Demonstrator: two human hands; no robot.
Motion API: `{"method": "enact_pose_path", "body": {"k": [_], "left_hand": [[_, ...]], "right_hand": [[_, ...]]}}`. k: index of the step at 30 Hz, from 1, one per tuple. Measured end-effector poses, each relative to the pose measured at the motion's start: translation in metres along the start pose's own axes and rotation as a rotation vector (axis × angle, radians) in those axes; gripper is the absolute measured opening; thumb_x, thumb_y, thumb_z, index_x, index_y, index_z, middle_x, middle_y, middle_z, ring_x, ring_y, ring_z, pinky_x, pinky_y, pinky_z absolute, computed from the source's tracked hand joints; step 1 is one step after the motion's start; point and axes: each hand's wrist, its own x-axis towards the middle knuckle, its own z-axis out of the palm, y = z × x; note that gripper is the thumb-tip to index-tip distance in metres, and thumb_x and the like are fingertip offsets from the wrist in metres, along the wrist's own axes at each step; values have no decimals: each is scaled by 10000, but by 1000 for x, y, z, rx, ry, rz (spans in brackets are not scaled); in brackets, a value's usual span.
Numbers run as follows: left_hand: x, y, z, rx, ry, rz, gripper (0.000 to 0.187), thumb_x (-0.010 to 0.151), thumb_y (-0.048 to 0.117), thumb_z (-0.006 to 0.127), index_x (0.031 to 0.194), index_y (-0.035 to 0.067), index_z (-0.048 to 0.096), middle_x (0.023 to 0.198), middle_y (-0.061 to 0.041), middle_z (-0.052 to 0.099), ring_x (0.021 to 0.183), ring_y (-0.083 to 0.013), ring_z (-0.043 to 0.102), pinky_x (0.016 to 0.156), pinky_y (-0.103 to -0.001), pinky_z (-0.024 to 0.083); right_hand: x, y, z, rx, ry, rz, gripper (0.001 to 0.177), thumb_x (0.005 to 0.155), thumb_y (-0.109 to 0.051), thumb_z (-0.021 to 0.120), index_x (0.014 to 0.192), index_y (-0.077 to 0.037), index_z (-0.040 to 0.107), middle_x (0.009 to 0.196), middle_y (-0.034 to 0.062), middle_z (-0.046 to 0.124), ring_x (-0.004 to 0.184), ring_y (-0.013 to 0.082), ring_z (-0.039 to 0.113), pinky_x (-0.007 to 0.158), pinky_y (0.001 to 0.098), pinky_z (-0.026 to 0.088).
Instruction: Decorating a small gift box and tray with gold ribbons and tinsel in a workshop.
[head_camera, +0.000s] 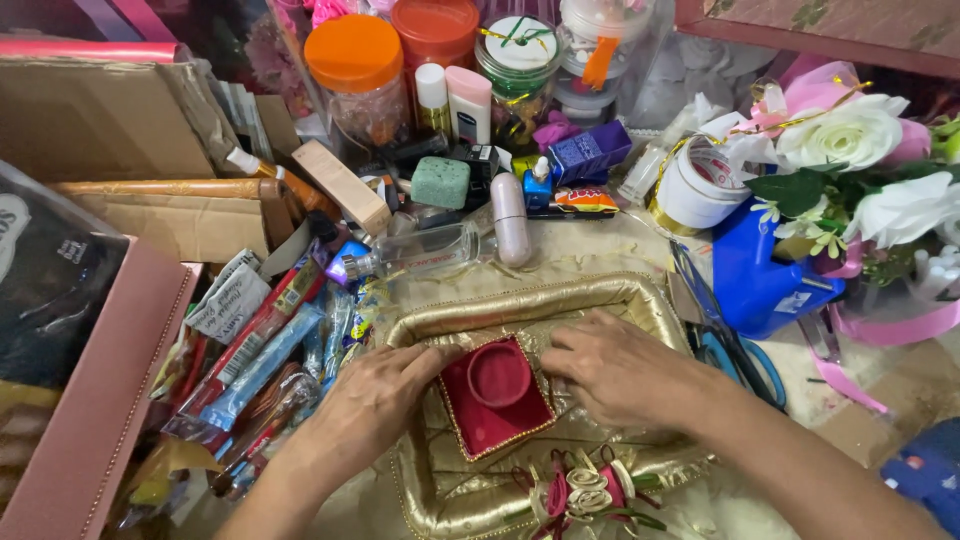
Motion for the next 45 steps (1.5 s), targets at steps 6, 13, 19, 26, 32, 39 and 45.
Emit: {"method": "enact_pose_path", "body": {"k": [6, 13, 19, 26, 32, 39, 45], "left_hand": [[0, -1, 1, -16, -38, -29, 583, 767, -209, 605, 1297, 34, 593, 969, -134, 738, 721, -310, 682, 598, -423, 523], [1, -1, 0, -19, 0, -3, 571, 743, -238, 621, 1259, 7, 606, 922, -124, 739, 668, -268, 686, 569, -393, 548], [-1, -4, 4, -27, 10, 3, 600, 747, -251, 592, 1287, 12, 594, 890, -118, 729, 641, -267, 665, 565, -395, 543], [-1, -4, 4, -34, 6, -17, 544, 790, -200, 634, 1289, 16, 602, 916, -120, 746, 673, -272, 700, 589, -405, 584], [-4, -12, 15, -9, -10, -18, 580, 788, -183, 629, 1318, 50, 578, 881, -103, 731, 669, -281, 691, 602, -419, 581], [-3, 1, 4, -19, 54, 37, 411, 858, -121, 637, 1239, 28, 594, 914, -120, 729, 671, -285, 684, 586, -407, 545], [0, 22, -9, 82, 96, 203, 373, 950, -24, 600, 1322, -7, 584, 1086, -136, 710, 851, -238, 697, 705, -385, 559]], "right_hand": [[18, -3, 3, 16, 100, 9, 231, 868, 44, 565, 1023, -118, 622, 908, 35, 603, 810, 199, 606, 970, 440, 488], [24, 0, 21, -76, 378, -25, 203, 865, -62, 601, 1044, -147, 643, 1054, 58, 659, 1024, 226, 620, 1067, 491, 417], [27, 2, 34, -69, 358, 102, 264, 931, -182, 517, 1185, -110, 532, 1201, 113, 575, 1147, 289, 551, 1116, 546, 392], [22, 2, 31, -250, 435, 400, 607, 972, -642, 433, 1277, -116, 433, 1224, 144, 524, 1046, 300, 577, 975, 524, 494], [25, -11, 32, 268, 425, 237, 233, 948, -192, 554, 1159, -95, 576, 1092, 76, 642, 978, 216, 650, 936, 405, 575], [17, -27, 20, 662, 528, 262, 351, 949, -110, 574, 1287, -91, 666, 1258, 109, 746, 1189, 244, 690, 1084, 431, 538], [-14, -42, 18, 697, 591, 270, 446, 1010, -365, 453, 1391, -197, 612, 1297, 76, 717, 1226, 213, 641, 1054, 421, 536]]}}
